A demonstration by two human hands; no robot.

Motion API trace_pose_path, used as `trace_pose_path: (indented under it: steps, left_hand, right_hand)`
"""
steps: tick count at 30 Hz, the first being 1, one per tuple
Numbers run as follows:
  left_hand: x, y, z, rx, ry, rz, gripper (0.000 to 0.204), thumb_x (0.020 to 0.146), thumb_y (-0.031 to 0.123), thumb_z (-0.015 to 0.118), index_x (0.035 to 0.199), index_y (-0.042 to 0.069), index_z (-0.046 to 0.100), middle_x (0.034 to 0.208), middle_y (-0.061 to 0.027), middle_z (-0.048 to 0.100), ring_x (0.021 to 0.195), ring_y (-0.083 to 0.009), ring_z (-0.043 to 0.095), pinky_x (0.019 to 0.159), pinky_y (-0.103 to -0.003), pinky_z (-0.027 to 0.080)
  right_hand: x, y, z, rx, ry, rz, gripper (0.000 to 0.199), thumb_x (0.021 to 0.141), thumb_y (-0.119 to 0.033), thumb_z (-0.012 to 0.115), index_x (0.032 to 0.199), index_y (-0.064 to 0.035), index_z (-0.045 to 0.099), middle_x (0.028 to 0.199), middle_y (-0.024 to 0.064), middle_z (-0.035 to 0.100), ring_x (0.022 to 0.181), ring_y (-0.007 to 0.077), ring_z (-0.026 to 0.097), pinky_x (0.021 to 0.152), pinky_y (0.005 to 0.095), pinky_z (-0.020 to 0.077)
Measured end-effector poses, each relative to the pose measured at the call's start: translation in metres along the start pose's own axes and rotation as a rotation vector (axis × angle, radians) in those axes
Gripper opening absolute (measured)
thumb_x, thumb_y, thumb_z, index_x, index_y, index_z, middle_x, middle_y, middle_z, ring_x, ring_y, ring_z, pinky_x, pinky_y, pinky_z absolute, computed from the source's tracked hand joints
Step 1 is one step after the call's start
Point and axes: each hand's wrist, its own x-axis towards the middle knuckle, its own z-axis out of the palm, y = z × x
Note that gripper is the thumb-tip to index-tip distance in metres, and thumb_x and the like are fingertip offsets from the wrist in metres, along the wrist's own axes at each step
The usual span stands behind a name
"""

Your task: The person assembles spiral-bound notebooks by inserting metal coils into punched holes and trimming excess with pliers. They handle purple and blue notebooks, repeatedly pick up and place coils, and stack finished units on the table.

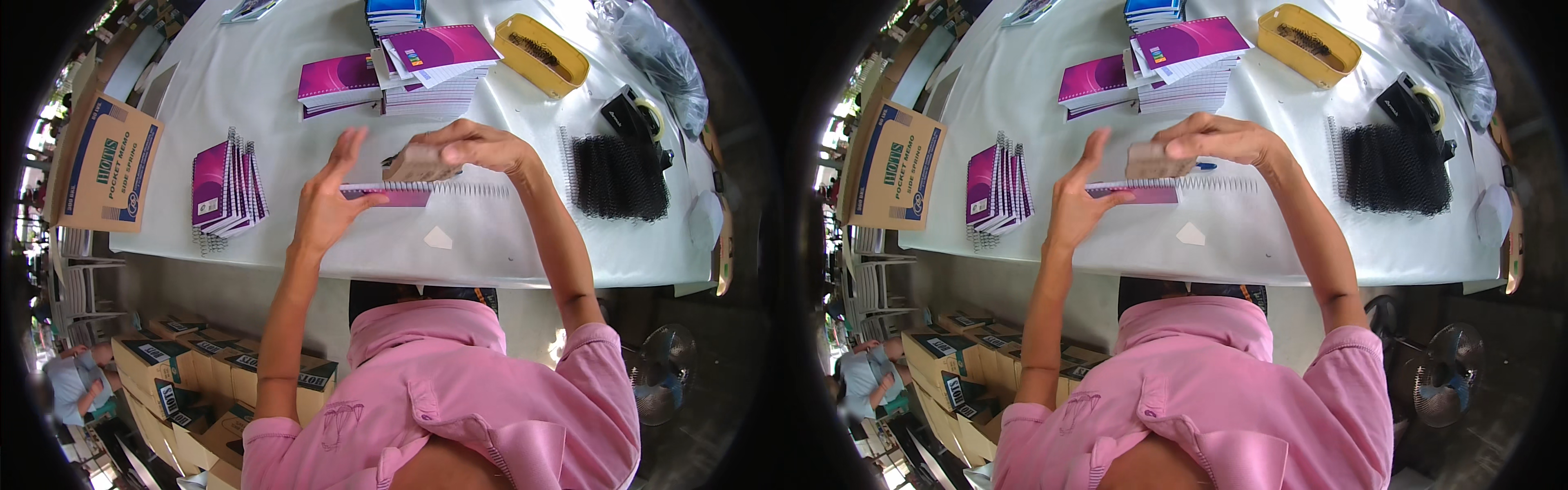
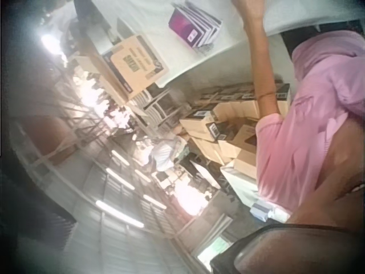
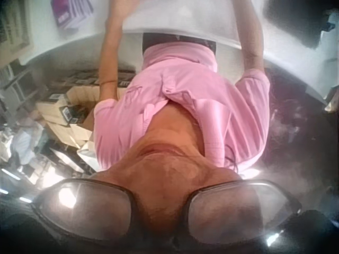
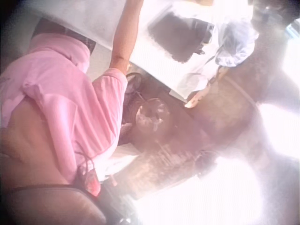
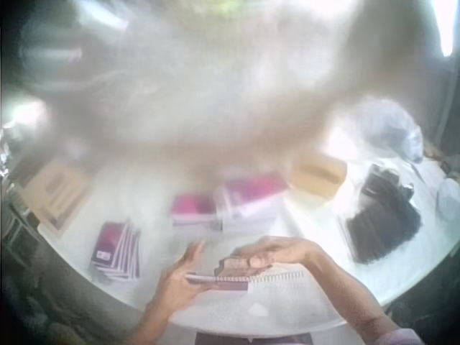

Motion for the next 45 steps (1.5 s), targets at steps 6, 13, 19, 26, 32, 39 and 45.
trace_pose_path:
  steps: [6,13,19,26,32,39,45]
  left_hand:
    - [-0.01,-0.014,0.025,-0.355,0.168,-0.209,0.117,0.06,0.028,0.086,0.152,0.015,0.016,0.138,-0.015,0.052,0.125,-0.0283,0.052,0.094,-0.036,0.051]
    - [-0.016,-0.028,0.046,-0.57,0.191,-0.196,0.114,0.064,0.031,0.084,0.153,0.015,0.014,0.132,-0.0153,0.057,0.107,-0.0163,0.063,0.079,-0.026,0.053]
    - [-0.017,-0.019,0.041,-0.814,0.086,-0.272,0.113,0.072,0.02,0.083,0.154,0.012,0.006,0.143,-0.0197,0.044,0.136,-0.027,0.039,0.102,-0.032,0.041]
    - [-0.02,-0.026,0.043,-0.79,0.08,-0.189,0.104,0.073,0.007,0.079,0.153,0.015,0.014,0.14,-0.0155,0.05,0.124,-0.0156,0.049,0.09,-0.027,0.052]
    - [-0.023,-0.027,0.043,-0.771,0.068,-0.195,0.103,0.074,0.005,0.078,0.153,0.015,0.013,0.139,-0.0152,0.05,0.124,-0.0172,0.05,0.093,-0.029,0.051]
    - [-0.022,-0.03,0.042,-0.714,0.044,-0.205,0.106,0.072,0.004,0.079,0.153,0.018,0.011,0.139,-0.0141,0.051,0.125,-0.0174,0.049,0.096,-0.031,0.05]
    - [-0.021,-0.045,0.036,-0.715,-0.014,-0.05,0.089,0.082,0.021,0.074,0.152,0.012,0.02,0.14,-0.0127,0.051,0.129,-0.0173,0.046,0.095,-0.031,0.048]
  right_hand:
    - [0.002,-0.005,-0.001,-0.052,0.025,0.082,0.063,0.08,-0.046,0.067,0.12,0.003,0.063,0.118,0.0135,0.063,0.111,0.0271,0.055,0.097,0.036,0.0419]
    - [0.003,0.003,-0.003,0.066,-0.006,-0.05,0.07,0.079,-0.057,0.066,0.119,0.0002,0.065,0.116,0.0163,0.064,0.108,0.0273,0.058,0.095,0.036,0.0433]
    - [0.006,0.006,0.002,0.069,-0.011,-0.06,0.072,0.08,-0.064,0.06,0.121,-0.0048,0.065,0.115,0.0184,0.064,0.107,0.0305,0.058,0.092,0.0375,0.0447]
    - [0.014,-0.003,0.004,-0.02,-0.034,-0.044,0.068,0.08,-0.063,0.06,0.118,-0.0062,0.067,0.11,0.0161,0.065,0.106,0.028,0.058,0.09,0.0376,0.0446]
    - [0.019,-0.011,0.01,-0.003,-0.024,-0.057,0.065,0.08,-0.058,0.063,0.115,-0.0026,0.067,0.108,0.0145,0.065,0.102,0.0259,0.058,0.088,0.0353,0.0444]
    - [0.024,-0.018,0.014,0.014,-0.006,0.038,0.064,0.081,-0.055,0.065,0.116,-0.0016,0.066,0.11,0.0136,0.063,0.103,0.0249,0.058,0.088,0.0345,0.0449]
    - [0.003,-0.021,0.006,-0.303,0.138,0.112,0.06,0.083,-0.053,0.063,0.12,-0.0066,0.065,0.115,0.0142,0.062,0.107,0.027,0.058,0.091,0.0351,0.0459]
